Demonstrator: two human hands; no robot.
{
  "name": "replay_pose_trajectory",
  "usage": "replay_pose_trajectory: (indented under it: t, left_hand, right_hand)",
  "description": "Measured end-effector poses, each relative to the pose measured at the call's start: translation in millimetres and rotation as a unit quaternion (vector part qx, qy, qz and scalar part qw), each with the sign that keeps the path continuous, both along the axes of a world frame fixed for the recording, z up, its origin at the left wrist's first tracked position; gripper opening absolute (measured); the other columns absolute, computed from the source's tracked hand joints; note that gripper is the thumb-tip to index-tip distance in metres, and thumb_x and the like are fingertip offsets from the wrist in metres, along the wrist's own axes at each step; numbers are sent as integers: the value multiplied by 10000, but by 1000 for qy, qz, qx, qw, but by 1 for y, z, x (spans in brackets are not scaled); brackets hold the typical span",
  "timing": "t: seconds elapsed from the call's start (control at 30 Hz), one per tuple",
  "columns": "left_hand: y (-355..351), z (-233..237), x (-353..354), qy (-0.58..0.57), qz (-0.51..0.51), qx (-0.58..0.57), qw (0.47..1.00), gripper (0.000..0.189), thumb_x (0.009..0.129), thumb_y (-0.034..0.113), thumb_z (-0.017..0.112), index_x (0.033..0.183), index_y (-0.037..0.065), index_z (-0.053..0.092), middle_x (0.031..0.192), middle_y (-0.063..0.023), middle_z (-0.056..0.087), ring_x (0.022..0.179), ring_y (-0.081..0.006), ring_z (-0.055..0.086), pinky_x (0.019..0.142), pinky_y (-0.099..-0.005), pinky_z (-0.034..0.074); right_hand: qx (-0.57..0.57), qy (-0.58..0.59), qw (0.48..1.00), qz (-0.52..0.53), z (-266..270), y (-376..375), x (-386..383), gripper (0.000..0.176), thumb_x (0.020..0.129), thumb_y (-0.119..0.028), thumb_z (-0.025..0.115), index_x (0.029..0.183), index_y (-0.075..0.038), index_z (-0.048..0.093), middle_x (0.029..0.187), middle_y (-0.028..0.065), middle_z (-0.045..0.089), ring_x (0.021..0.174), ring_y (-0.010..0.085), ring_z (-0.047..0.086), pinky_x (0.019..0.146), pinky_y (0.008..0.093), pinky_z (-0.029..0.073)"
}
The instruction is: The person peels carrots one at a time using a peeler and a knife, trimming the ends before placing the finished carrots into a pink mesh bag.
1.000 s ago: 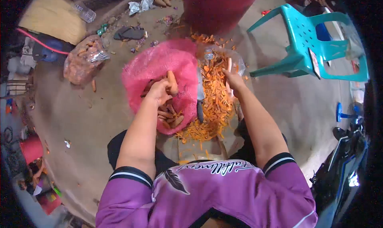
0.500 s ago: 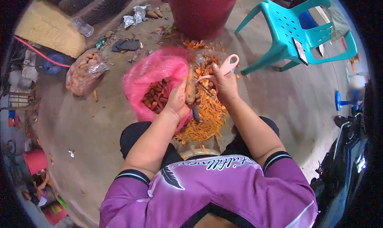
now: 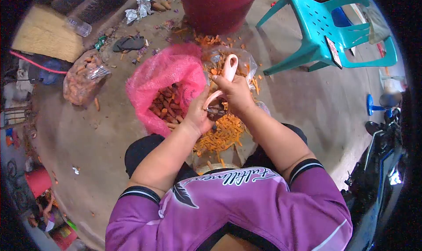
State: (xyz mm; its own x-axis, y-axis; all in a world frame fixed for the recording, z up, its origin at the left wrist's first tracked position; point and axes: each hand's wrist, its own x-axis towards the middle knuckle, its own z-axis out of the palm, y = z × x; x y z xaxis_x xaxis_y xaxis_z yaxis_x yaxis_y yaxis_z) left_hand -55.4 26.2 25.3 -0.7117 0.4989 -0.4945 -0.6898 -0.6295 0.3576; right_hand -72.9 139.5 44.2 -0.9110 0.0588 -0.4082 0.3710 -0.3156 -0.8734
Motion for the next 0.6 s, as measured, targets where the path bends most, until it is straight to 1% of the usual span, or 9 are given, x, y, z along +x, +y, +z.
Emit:
replay_pose_trajectory:
  t: [0.1,0.2,0.23,0.3,0.33,0.4,0.47,0.5,0.6]
  left_hand:
    - [1,11,-1,0,-9,-52,999,383,880,380,346,1009,60,513,830,-41,555,701,-145,528,592,-270,436]
    - [0,2,-3,16,-35,-82,996,383,878,390,350,990,61,509,744,-28,519,634,-134,498,536,-256,416]
    - [0,-3,2,12,-74,-48,996,385,877,399,347,977,62,506,722,-23,503,617,-133,488,523,-255,408]
    - [-1,-10,11,6,-152,18,988,391,875,415,343,951,66,501,678,-15,471,583,-131,468,495,-252,392]
    - [0,-7,10,-14,-133,-7,991,393,871,424,345,935,67,498,669,-14,465,572,-131,465,488,-254,388]
    - [2,1,7,-52,-93,-57,993,399,865,443,350,902,71,490,652,-13,455,552,-133,459,474,-259,381]
    - [0,0,1,-41,-67,-75,994,402,853,466,362,885,84,484,638,-8,442,540,-130,453,470,-255,375]
    - [0,2,0,-25,-58,-87,994,398,852,467,365,885,88,482,638,-7,441,539,-127,452,470,-254,375]
    - [4,2,1,-18,-44,-101,994,402,849,463,372,979,99,483,745,-15,499,622,-128,491,512,-251,393]
  right_hand:
    - [-1,-26,999,27,-2,2,-6,231,716,-218,622,682,-20,509,578,30,488,452,111,452,403,246,344]
    - [109,-27,993,29,-13,10,-13,253,713,-242,623,707,-11,520,589,31,493,471,107,457,414,246,349]
    - [89,-28,995,-35,-19,21,-22,268,713,-261,619,734,-9,532,596,30,497,487,107,461,433,243,358]
    - [165,4,978,-130,-30,56,-46,265,723,-259,610,746,-8,526,603,36,511,486,116,474,445,242,367]
    - [82,12,976,-200,-33,62,-53,259,704,-263,614,717,-8,570,660,47,564,535,118,518,464,268,396]
    - [105,-9,977,-185,-39,74,-51,283,727,-261,624,766,-14,491,634,44,509,487,116,467,452,233,370]
    - [84,-16,989,-120,0,46,-31,295,732,-267,621,799,-12,486,641,34,492,486,104,444,451,226,375]
    - [84,15,990,-113,1,31,-22,278,732,-271,623,759,-25,496,616,11,471,488,94,427,444,220,370]
    - [54,-15,998,35,-2,9,8,240,724,-233,634,749,-43,490,608,8,471,465,103,436,418,225,361]
